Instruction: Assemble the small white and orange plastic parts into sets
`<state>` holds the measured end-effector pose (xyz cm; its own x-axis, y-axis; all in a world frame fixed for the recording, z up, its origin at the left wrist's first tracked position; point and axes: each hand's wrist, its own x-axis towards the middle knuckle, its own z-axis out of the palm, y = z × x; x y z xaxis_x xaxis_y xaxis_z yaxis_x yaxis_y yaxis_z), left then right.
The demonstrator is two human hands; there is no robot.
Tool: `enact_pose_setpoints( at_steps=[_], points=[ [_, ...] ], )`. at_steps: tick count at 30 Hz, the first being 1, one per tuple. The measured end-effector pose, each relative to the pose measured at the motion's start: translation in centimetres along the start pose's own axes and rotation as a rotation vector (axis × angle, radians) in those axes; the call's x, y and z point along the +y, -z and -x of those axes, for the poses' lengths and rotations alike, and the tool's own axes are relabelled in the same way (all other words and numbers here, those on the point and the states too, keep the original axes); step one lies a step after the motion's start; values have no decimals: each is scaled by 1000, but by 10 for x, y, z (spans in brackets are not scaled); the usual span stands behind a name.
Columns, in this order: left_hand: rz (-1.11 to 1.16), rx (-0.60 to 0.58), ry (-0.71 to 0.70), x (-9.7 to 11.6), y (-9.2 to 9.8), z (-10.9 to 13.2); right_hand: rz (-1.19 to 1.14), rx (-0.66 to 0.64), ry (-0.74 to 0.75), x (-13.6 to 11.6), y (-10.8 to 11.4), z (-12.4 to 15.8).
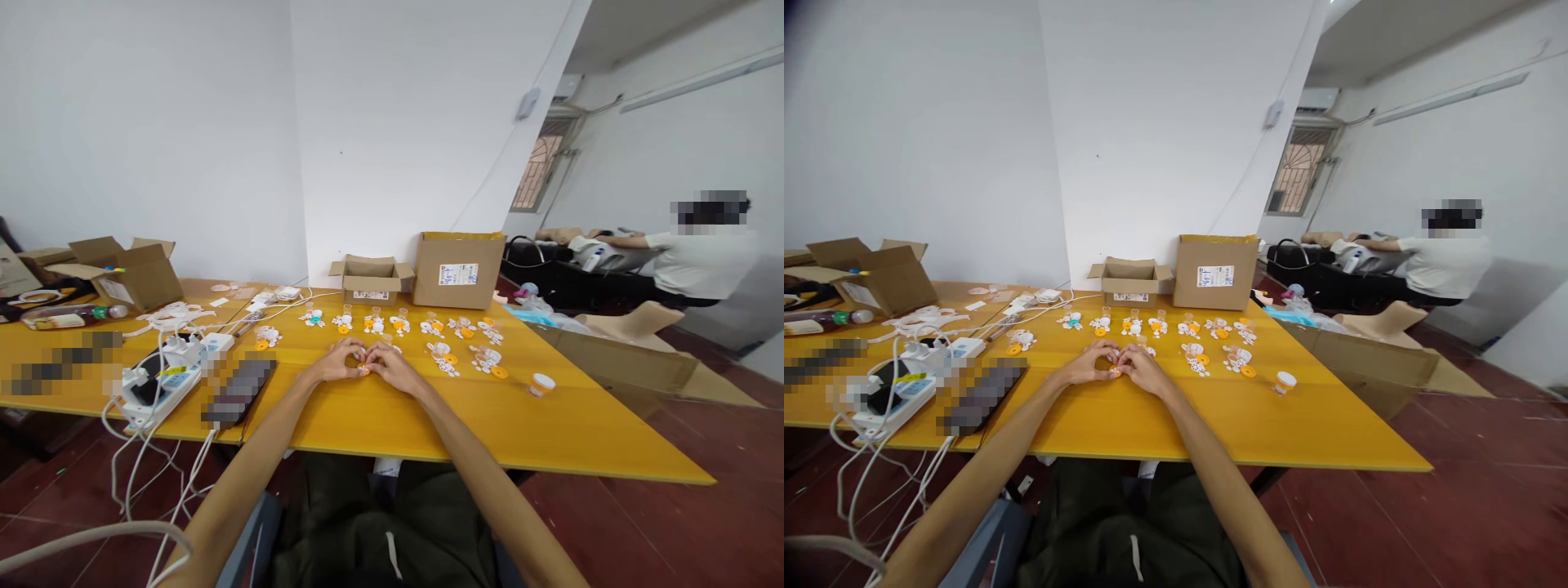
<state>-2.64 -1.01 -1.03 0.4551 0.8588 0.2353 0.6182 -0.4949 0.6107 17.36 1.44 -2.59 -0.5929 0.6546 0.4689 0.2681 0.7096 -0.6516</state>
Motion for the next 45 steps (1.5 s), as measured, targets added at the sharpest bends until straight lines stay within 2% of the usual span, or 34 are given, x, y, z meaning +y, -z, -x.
enact_pose_setpoints(
  at_steps=[13, 18, 27, 36, 40, 45],
  points=[
    [-48, 12, -20, -2, -2, -1, 96, 43, 32, -1, 0, 2],
    [-52, 1, -37, 0, -1, -1, 218, 82, 5, -1, 4, 7],
    [-67, -1, -43, -1, -1, -1, 413, 47, 11, -2, 14, 11],
    [-70, 18, -53, -2, -3, -2, 329, 88, 88, -12, 6, 9],
    [-53, 31, -69, -3, -3, -1, 305, 67, 122, -18, -2, 5],
    [-49, 29, -66, -1, -2, -2, 326, 41, 97, -21, -5, 5]
  ],
)
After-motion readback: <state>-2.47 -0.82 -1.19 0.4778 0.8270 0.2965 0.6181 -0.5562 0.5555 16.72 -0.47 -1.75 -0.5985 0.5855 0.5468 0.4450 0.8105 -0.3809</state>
